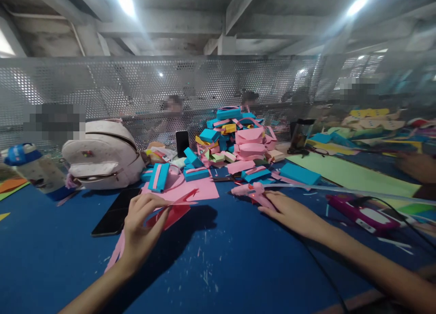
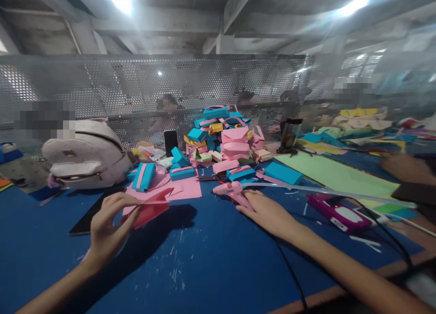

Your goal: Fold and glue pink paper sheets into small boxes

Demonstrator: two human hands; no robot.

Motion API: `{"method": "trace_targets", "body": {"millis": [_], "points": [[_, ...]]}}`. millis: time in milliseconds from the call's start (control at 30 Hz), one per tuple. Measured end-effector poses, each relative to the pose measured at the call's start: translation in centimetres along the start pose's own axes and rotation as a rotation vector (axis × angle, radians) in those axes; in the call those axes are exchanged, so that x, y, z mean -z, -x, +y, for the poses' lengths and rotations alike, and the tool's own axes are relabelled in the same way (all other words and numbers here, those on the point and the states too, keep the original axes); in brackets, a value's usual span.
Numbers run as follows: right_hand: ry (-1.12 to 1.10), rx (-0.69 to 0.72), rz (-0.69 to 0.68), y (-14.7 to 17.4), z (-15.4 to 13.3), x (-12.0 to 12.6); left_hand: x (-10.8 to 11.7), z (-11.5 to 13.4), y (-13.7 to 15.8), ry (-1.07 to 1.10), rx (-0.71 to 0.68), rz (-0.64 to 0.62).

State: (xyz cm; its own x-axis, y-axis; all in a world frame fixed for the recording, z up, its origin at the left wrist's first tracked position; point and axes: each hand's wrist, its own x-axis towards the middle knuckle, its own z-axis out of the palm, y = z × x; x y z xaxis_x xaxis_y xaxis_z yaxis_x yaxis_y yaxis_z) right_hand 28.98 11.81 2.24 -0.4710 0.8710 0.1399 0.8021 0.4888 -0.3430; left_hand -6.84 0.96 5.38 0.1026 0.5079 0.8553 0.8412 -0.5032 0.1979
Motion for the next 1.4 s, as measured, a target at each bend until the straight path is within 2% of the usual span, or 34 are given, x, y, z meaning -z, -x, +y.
{"method": "trace_targets", "body": {"millis": [100, 133, 200, 267, 367, 467, 533, 767, 1000, 1400], "points": [[0.179, 0.013, 0.117, 3.0, -2.2, 1.5, 0.0, 0.1, 0.0, 0.003, 0.005, -0.005], [0.184, 0.059, 0.149, 4.0, -3.3, 2.0, 0.0, 0.1, 0.1, 0.005, 0.006, -0.004], [0.092, 0.248, 0.092, 5.3, -5.7, 3.1, -0.1, 0.1, 0.1, 0.011, 0.009, 0.0], [-0.02, 0.424, 0.067, 5.3, -8.0, 3.7, -0.1, 0.3, 0.2, 0.018, 0.012, 0.007], [-0.164, 0.531, 0.187, 3.0, -10.5, 3.5, -0.1, 1.0, 0.2, 0.089, 0.084, 0.005], [-0.399, 0.52, 0.227, -0.1, -12.0, 2.4, 0.1, 2.1, 0.2, 0.236, 0.229, 0.011], [-0.572, 0.524, 0.199, -1.7, -12.9, 1.7, 0.3, 2.6, 0.3, 0.301, 0.279, 0.007], [-0.954, 0.46, 0.09, -4.2, -15.4, 0.2, 0.5, 2.9, 0.6, 0.354, 0.261, -0.018], [-1.109, 0.395, 0.038, -4.1, -15.5, 0.0, 0.3, 3.1, 0.8, 0.344, 0.235, -0.02], [-1.115, 0.398, 0.037, -3.7, -15.4, 0.1, 0.3, 3.0, 1.1, 0.293, 0.158, -0.066]]}}
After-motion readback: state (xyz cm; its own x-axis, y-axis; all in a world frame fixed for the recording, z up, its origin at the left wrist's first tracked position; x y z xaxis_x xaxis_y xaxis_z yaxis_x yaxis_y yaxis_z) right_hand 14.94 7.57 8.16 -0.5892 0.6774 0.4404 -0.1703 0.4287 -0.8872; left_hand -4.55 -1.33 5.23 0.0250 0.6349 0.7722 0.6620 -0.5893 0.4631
